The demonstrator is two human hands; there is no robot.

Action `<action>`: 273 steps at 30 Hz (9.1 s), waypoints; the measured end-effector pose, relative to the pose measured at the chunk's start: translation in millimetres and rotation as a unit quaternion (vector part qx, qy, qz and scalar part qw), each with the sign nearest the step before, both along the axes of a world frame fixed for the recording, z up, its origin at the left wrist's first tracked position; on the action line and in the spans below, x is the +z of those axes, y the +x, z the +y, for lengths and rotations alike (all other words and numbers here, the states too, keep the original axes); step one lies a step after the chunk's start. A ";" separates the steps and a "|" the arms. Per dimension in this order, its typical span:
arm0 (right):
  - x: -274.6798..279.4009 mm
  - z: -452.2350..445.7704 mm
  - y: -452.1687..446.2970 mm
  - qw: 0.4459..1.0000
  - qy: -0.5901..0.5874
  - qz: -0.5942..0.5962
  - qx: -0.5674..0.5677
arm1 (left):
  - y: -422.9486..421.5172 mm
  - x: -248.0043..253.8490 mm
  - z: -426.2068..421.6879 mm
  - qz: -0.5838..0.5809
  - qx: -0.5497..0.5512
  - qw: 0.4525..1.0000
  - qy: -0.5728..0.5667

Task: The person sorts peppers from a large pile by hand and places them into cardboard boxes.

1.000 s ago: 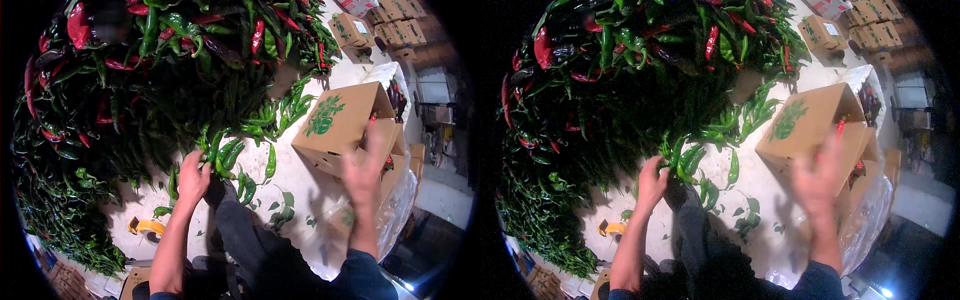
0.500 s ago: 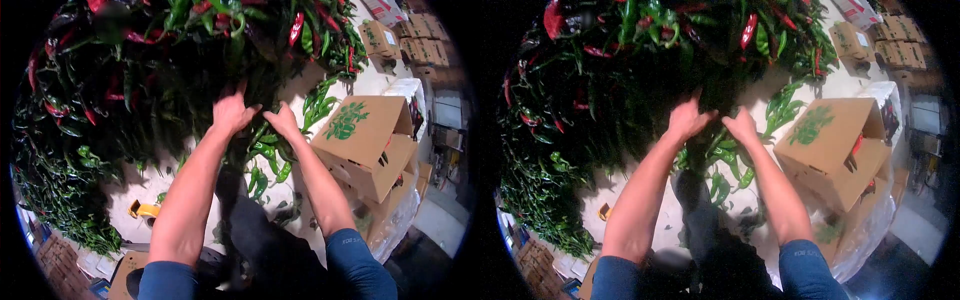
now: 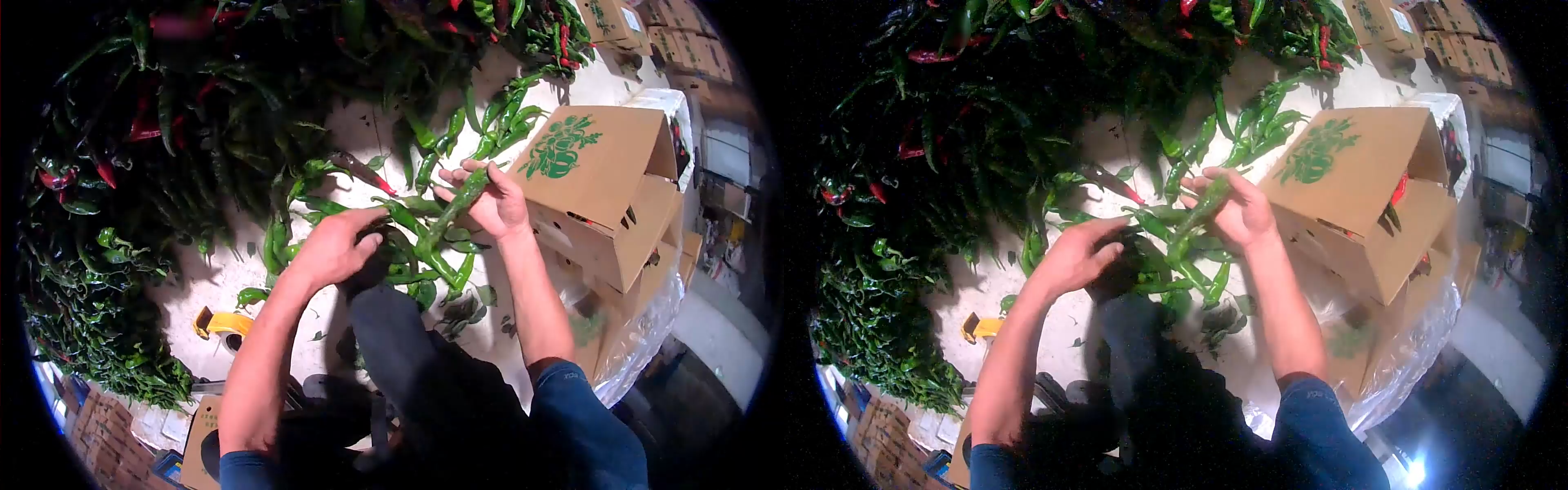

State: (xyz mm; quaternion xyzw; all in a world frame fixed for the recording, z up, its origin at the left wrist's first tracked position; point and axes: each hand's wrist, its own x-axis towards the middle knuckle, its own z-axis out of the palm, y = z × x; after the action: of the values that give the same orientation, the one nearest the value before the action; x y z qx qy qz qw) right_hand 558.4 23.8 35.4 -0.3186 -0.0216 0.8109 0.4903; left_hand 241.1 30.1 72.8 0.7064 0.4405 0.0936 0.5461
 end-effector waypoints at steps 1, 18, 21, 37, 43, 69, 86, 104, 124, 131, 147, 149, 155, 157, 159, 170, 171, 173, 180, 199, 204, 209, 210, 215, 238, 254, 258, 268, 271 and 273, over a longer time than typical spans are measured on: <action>4.7 1.5 -4.0 1.000 0.014 0.019 -0.006 | 1.1 2.1 1.4 -0.022 0.047 0.998 -0.033; -39.9 47.2 -158.2 0.492 0.262 -0.765 0.322 | 2.4 -21.2 -32.4 0.156 0.007 0.974 0.162; 15.4 50.8 -129.5 0.621 0.142 -0.704 0.315 | -22.4 -16.7 -42.5 0.193 0.023 0.966 0.172; -29.9 -75.3 -119.0 0.448 0.269 -0.812 0.259 | -37.4 -18.0 -46.1 0.121 0.189 0.973 0.051; -21.0 -58.4 -114.8 0.415 0.252 -0.793 0.368 | -66.5 -20.6 -73.3 0.147 0.209 0.966 -0.033; 35.5 -213.2 -120.9 0.547 -0.052 -0.739 0.389 | 39.2 -1.8 -81.6 0.133 -0.168 0.943 0.255; 38.3 -203.5 -93.9 0.681 -0.088 -0.692 0.220 | 96.5 -38.2 -69.5 0.317 -0.274 0.878 0.232; -60.0 -271.0 67.9 0.647 -0.245 -0.707 -0.143 | 65.9 27.9 1.7 -0.068 0.247 0.965 -0.055; 280.9 -80.4 118.5 0.278 -0.001 -0.934 -0.226 | 6.2 -42.5 0.3 -0.115 0.453 0.882 -0.055; 106.0 -124.8 12.7 0.631 0.094 -0.767 0.069 | -7.3 2.0 28.7 -0.213 0.530 0.818 -0.069; -49.3 -117.3 -32.5 0.683 -0.070 -0.727 0.019 | 115.1 -37.7 -76.4 -0.152 0.486 0.691 -0.513; -36.1 -109.5 -30.0 0.695 -0.057 -0.716 0.048 | 121.9 -27.9 -65.4 -0.192 0.513 0.669 -0.503; 1.9 -44.9 -10.4 0.557 0.189 -0.786 0.192 | 116.9 -52.1 -46.1 -0.263 0.542 0.628 -0.492; 0.7 -27.4 -1.1 0.392 0.271 -0.822 0.311 | 119.6 -58.6 -46.7 -0.273 0.555 0.625 -0.476; 2.0 -17.1 4.1 0.390 0.306 -0.791 0.358 | 120.5 -57.3 -51.4 -0.278 0.547 0.637 -0.467; 9.3 -21.3 -5.2 0.769 0.143 -0.486 0.390 | 117.4 -60.1 -49.9 -0.352 0.431 0.648 -0.520; 13.0 -17.4 -8.4 0.772 0.142 -0.474 0.398 | 119.2 -56.8 -49.0 -0.358 0.438 0.639 -0.522; 15.1 -13.0 -10.2 0.760 0.146 -0.478 0.415 | 122.7 -51.1 -46.9 -0.373 0.448 0.622 -0.523; 90.7 -25.3 -32.0 0.708 0.169 -0.551 0.408 | 106.1 3.7 -53.4 -0.390 0.384 0.632 -0.549; 489.6 -130.9 -472.9 0.560 0.768 -0.291 0.113 | -339.2 506.5 -276.5 -0.257 0.533 0.805 0.038; 474.0 -255.6 -545.6 0.638 0.695 -0.178 0.279 | -333.3 525.8 -420.4 -0.263 0.602 0.753 0.037; 408.4 -355.0 -574.3 0.687 0.593 -0.133 0.399 | -357.9 461.7 -494.2 -0.201 0.678 0.705 -0.054; 394.2 -372.5 -575.3 0.709 0.552 -0.132 0.418 | -367.8 447.9 -503.2 -0.196 0.660 0.720 -0.089; 340.8 -440.5 -566.3 0.790 0.315 -0.170 0.498 | -405.7 368.3 -533.6 -0.082 0.596 0.750 -0.274; 322.3 -431.3 -569.7 0.535 0.382 -0.247 0.712 | -372.0 286.0 -575.9 -0.094 0.535 0.738 -0.400; 350.7 -472.6 -542.2 0.153 0.882 -0.079 0.439 | -359.0 324.8 -572.3 -0.035 0.578 0.706 -0.409; 341.8 -492.2 -552.2 0.074 0.873 -0.032 0.482 | -369.4 278.1 -582.0 -0.100 0.560 0.711 -0.414; 340.8 -492.5 -528.0 0.180 0.890 -0.005 0.419 | -370.4 250.2 -584.4 -0.094 0.553 0.730 -0.390; 347.6 -489.9 -515.6 0.226 0.903 0.018 0.364 | -372.7 243.8 -584.5 -0.102 0.554 0.735 -0.378; 360.5 -481.4 -508.5 0.288 0.911 0.037 0.294 | -379.3 239.5 -581.1 0.016 0.528 0.778 -0.340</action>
State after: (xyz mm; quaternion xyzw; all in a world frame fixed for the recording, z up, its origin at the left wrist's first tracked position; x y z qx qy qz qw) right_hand 49.9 -457.6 395.9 0.3908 -0.8202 0.3700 0.1941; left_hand -138.2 -551.0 312.4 0.1329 0.7561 0.1998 0.6089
